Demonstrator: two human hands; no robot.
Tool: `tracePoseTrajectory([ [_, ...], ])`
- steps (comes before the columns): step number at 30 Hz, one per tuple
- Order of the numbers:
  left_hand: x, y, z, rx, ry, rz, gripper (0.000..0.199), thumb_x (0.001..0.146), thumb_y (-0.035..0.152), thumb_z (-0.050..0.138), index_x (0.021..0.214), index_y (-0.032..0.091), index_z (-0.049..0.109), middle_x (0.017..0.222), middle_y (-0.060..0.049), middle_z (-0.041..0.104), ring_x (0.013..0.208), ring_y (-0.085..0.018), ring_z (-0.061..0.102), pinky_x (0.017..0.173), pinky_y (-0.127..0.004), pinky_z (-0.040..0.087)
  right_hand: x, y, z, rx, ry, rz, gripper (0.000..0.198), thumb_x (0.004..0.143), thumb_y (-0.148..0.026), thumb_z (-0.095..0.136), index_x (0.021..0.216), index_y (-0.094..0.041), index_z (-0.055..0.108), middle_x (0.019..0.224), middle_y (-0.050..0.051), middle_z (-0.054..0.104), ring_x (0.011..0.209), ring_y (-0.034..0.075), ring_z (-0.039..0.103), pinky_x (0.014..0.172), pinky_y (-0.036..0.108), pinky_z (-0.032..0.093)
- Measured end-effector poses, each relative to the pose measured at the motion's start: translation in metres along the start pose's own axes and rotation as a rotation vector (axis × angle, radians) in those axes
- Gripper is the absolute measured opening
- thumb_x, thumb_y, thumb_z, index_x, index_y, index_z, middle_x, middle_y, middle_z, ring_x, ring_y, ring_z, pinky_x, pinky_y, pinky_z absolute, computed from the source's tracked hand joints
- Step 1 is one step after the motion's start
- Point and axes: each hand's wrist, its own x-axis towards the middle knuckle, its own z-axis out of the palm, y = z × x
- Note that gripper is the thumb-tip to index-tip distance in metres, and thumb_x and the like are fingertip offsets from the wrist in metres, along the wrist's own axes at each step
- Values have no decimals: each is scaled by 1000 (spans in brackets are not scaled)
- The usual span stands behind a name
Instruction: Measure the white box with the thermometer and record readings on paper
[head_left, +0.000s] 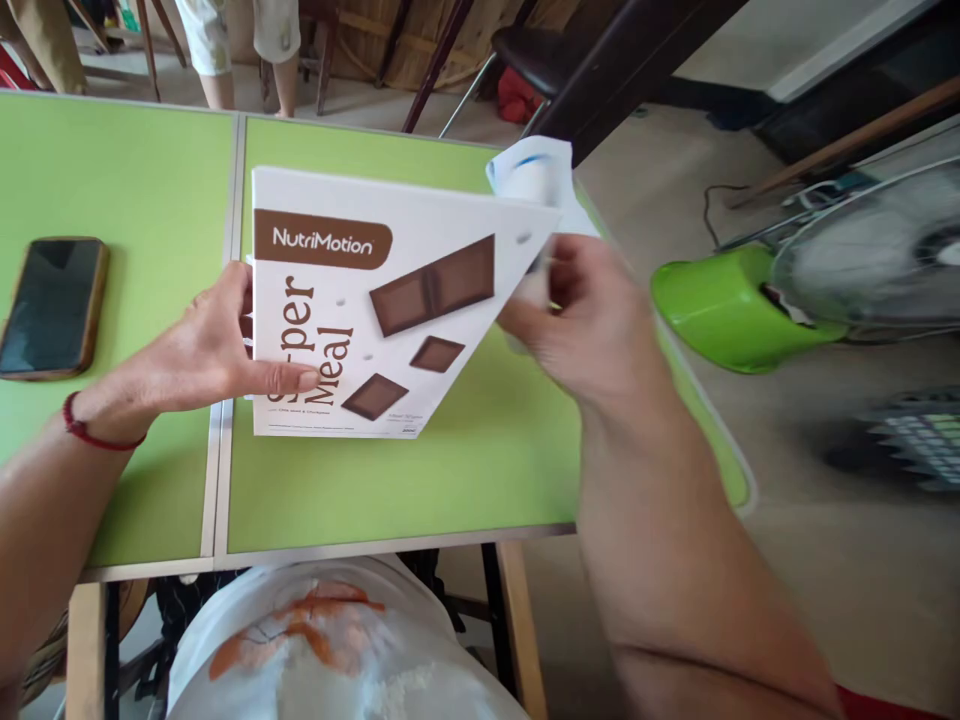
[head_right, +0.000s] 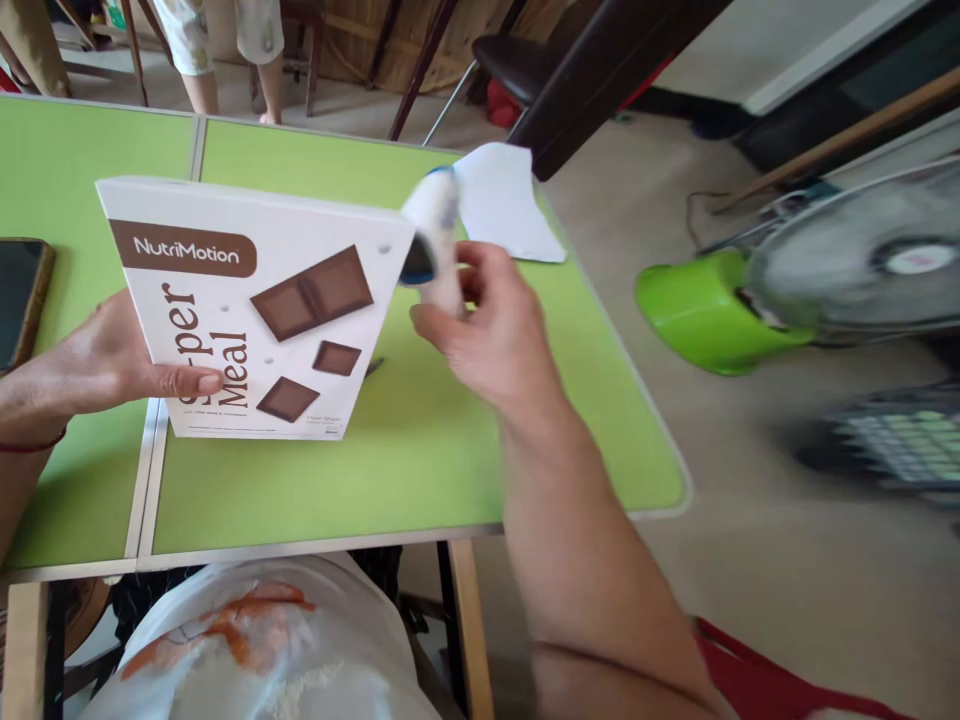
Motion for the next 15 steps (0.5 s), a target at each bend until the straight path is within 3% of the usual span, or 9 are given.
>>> tracePoseTrajectory([
  [2, 0, 3, 0, 5, -83, -17, 71, 64, 37, 87, 125, 19, 55, 113, -8, 68, 100, -31, 66, 79, -39, 59, -27, -20, -7, 250, 74, -8, 29, 61, -21, 69, 87, -23, 57, 78, -1, 55, 65, 16, 53, 55, 32, 47],
  [4, 1, 7, 1, 0, -114, 6, 66, 68, 38, 84, 124, 18, 56, 111, -7, 69, 100, -31, 66, 80, -39, 59, -65, -37, -5, 557, -20, 79, 31, 62, -24, 71, 91, -25, 60, 73, -2, 50, 58, 14, 48, 46, 27, 43],
  [8, 4, 8, 1, 24, -107, 71, 62, 68, 39, 84, 119, 15, 58, 99, -8, 71, 87, -30, 70, 71, -39, 60, -142, -50, 23, 908, -335, 344, 42, 69, -36, 76, 107, -27, 60, 73, 0, 48, 56, 13, 45, 44, 25, 40],
  [11, 7, 5, -1, 77, -121, 139, 50, 69, 38, 83, 107, 11, 63, 92, -8, 71, 78, -26, 70, 61, -35, 61, -171, -46, 48, 1009, -489, 494, 34, 74, -41, 74, 99, -26, 58, 69, -2, 45, 55, 12, 40, 45, 25, 37],
  [15, 10, 3, -3, 83, -159, 224, 34, 71, 30, 81, 95, 10, 66, 82, -4, 70, 68, -19, 69, 50, -25, 57, -175, -40, 67, 989, -447, 507, 28, 75, -35, 73, 90, -25, 53, 68, -3, 43, 58, 12, 39, 50, 26, 38],
])
